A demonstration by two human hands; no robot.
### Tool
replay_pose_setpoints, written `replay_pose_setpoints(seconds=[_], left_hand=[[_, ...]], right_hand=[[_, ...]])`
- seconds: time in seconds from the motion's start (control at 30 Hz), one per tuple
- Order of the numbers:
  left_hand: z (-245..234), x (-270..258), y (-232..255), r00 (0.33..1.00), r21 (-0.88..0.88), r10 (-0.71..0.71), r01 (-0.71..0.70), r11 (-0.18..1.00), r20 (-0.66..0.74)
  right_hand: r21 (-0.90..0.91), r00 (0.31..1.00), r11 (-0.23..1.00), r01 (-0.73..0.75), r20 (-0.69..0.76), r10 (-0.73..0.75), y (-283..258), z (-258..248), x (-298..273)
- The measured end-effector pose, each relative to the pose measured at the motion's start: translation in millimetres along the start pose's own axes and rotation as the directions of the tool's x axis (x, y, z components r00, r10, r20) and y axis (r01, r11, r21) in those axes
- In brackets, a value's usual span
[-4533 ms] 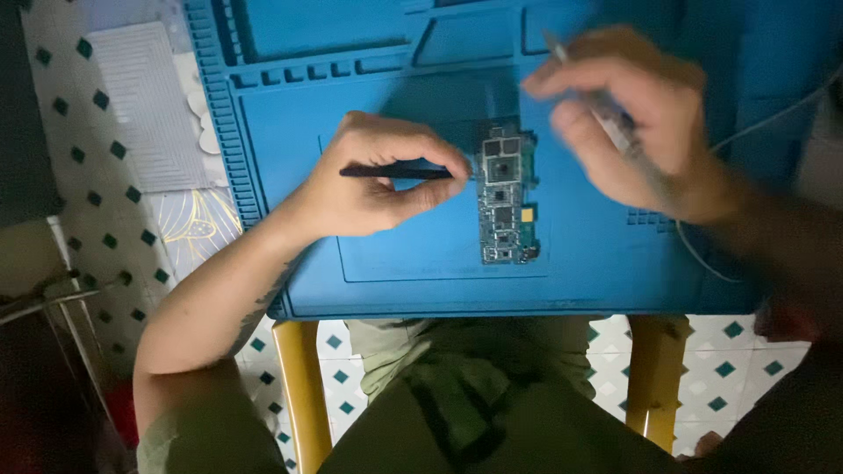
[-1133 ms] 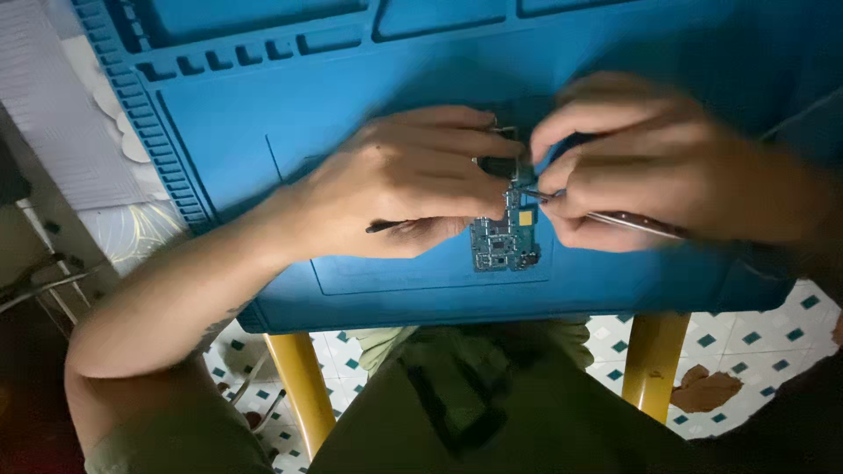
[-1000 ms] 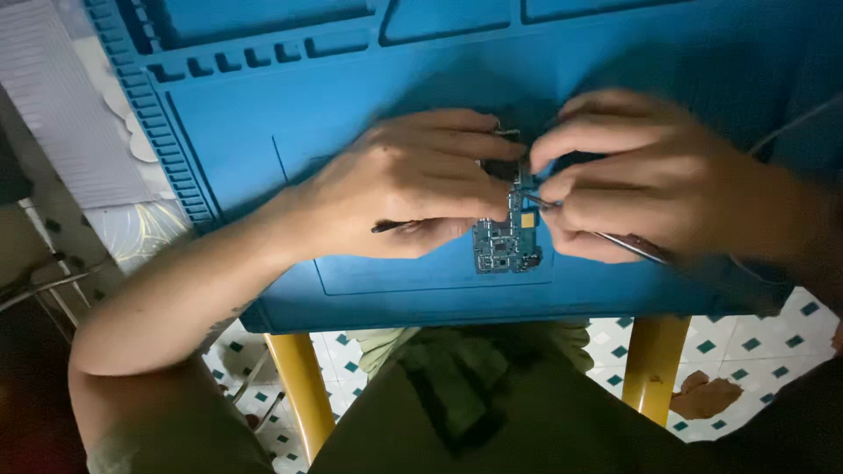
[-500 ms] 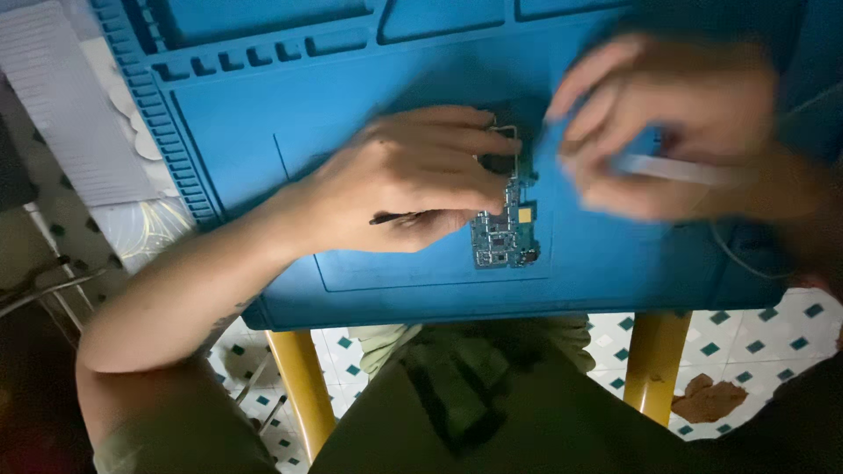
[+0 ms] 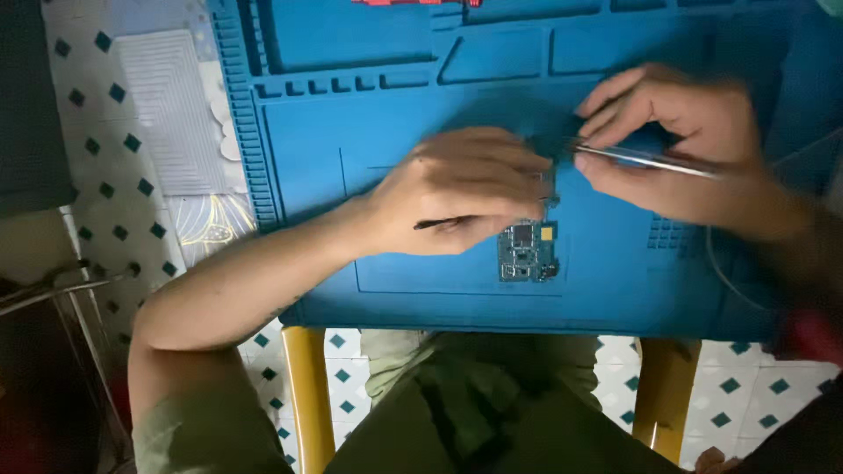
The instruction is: The person uses tweezers and a pen-like tool to manipulate small components on a circuit board placed on a blue work mat. They repeatedly probe and adjust tiny parts on the board, occasionally repositioning the board and switching between tools.
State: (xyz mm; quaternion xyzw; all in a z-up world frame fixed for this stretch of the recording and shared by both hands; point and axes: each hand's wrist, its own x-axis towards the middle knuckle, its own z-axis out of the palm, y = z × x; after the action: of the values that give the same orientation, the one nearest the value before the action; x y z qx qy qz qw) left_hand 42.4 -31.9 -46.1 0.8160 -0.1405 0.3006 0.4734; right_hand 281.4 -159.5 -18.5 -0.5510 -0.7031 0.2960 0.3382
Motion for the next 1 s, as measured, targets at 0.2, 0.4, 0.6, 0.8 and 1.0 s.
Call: replay_pose_setpoints(seconds=[0.2,0.4,0.6,0.8,1.0], left_hand=[[1,1,-3,0.994,0.015,-0.003,0.001,1.000,0.106],[-2,-2,-1,0.991,0.069,-0.054,0.045,0.997,0.126],[-6,-1,-1,0.984,0.069,-0.076,0.066,0.995,0.162],[-5,-1,-2,0.982,0.069,-0.085,0.074,0.995,0.168],[-7,-3,-3,0.979,0.050,-0.061,0.053,0.997,0.195]], right_hand=[[-0.047,0.966,0.991,0.122,0.237,-0.107,22,-14,-6],[0.021,0.904,0.955,0.295,0.319,-0.286,20,-14,1],[0.132,0.886,0.943,0.307,0.323,-0.334,22,-8,-4],[0.215,0.927,0.964,0.155,0.306,-0.217,14,-18,2],[0.410,0.806,0.906,0.103,0.499,-0.318,68,-22,-7]])
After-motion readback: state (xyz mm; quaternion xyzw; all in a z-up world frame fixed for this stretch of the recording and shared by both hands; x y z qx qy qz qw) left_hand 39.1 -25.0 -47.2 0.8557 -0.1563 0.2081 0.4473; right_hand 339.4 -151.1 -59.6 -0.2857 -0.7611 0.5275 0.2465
